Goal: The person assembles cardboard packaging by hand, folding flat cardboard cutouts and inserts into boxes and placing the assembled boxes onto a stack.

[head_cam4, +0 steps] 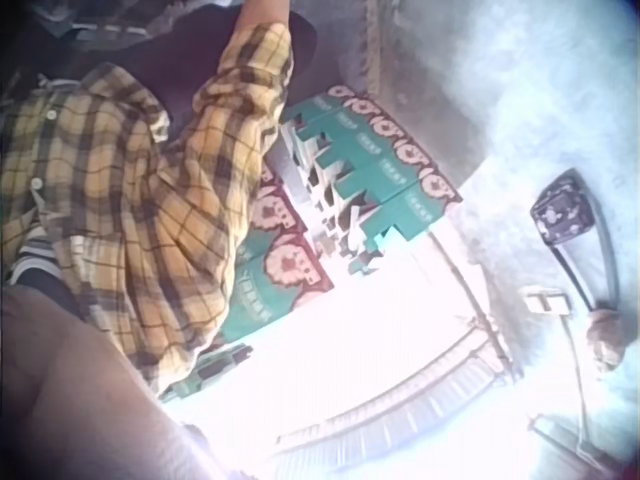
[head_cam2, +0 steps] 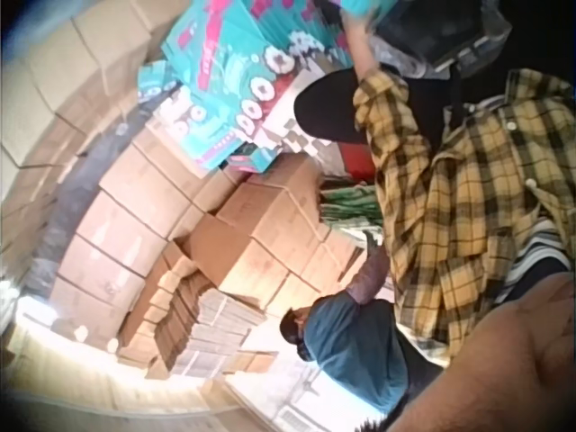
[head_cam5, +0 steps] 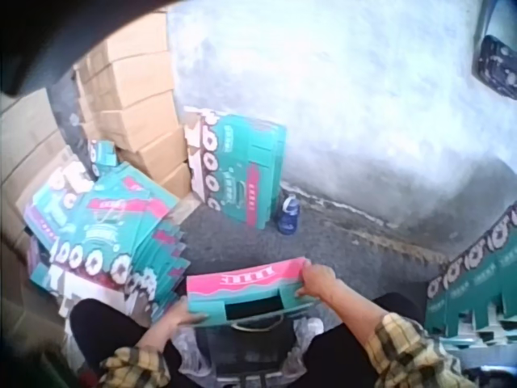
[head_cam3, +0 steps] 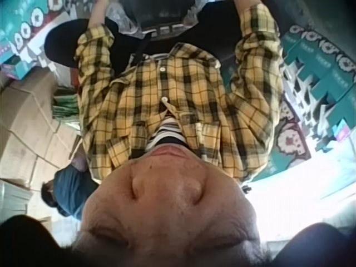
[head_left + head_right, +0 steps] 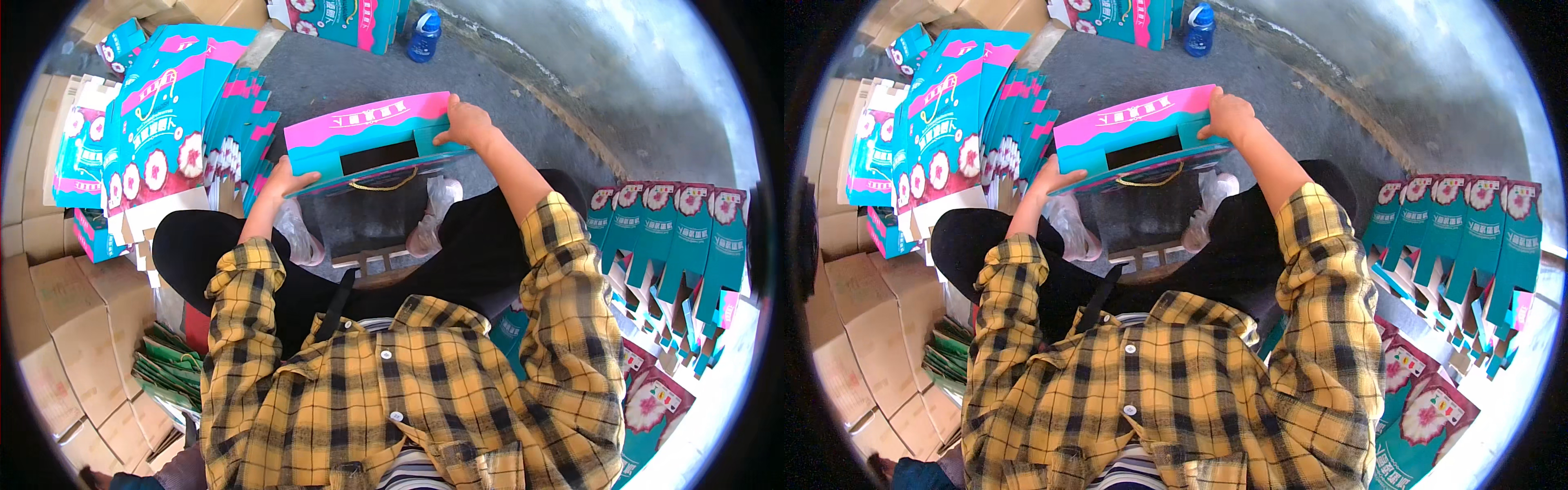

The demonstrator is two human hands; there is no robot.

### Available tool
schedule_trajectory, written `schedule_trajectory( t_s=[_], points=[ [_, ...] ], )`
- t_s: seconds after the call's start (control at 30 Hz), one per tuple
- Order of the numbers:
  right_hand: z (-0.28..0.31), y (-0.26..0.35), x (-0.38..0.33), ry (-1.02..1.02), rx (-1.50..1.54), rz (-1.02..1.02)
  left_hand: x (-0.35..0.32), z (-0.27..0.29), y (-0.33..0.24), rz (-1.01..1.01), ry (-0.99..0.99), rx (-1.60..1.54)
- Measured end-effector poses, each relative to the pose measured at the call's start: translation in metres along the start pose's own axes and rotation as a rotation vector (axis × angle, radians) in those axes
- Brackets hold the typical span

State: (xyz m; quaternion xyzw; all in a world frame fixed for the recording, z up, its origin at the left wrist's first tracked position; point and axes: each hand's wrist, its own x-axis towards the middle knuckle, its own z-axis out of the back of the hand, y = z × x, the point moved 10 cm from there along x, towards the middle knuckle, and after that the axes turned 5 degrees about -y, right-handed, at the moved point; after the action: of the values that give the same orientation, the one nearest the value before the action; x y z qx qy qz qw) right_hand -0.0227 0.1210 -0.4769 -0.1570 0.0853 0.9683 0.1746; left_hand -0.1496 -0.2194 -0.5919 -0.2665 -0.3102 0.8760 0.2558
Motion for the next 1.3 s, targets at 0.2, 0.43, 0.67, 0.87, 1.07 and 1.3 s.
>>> schedule_trajectory(
  t_s=[0.2, 0.43, 0.67, 0.87, 1.07, 1.3],
  points=[
    [-0.003, 0.001, 0.006, 0.034, -0.042, -0.034, 0.002, -0.002, -0.004, -0.041, -0.025, -0.137],
    [-0.001, 0.004, 0.003, 0.044, -0.097, -0.048, -0.003, 0.005, -0.007, -0.001, -0.033, -0.051],
    [-0.002, -0.022, 0.001, 0.177, 0.157, 0.151, -0.004, -0.017, -0.022, 0.147, 0.126, -0.3],
    [0.002, -0.015, -0.023, 0.445, 0.31, 0.107, -0.009, -0.01, -0.014, 0.165, 0.112, -0.315],
    [0.013, -0.001, -0.017, 0.405, 0.399, -0.001, -0.016, -0.008, 0.002, 0.204, 0.191, -0.364],
    [-0.037, -0.035, 0.001, 0.41, 0.355, -0.066, -0.032, -0.008, -0.051, 0.379, 0.166, -0.376]
  ],
)
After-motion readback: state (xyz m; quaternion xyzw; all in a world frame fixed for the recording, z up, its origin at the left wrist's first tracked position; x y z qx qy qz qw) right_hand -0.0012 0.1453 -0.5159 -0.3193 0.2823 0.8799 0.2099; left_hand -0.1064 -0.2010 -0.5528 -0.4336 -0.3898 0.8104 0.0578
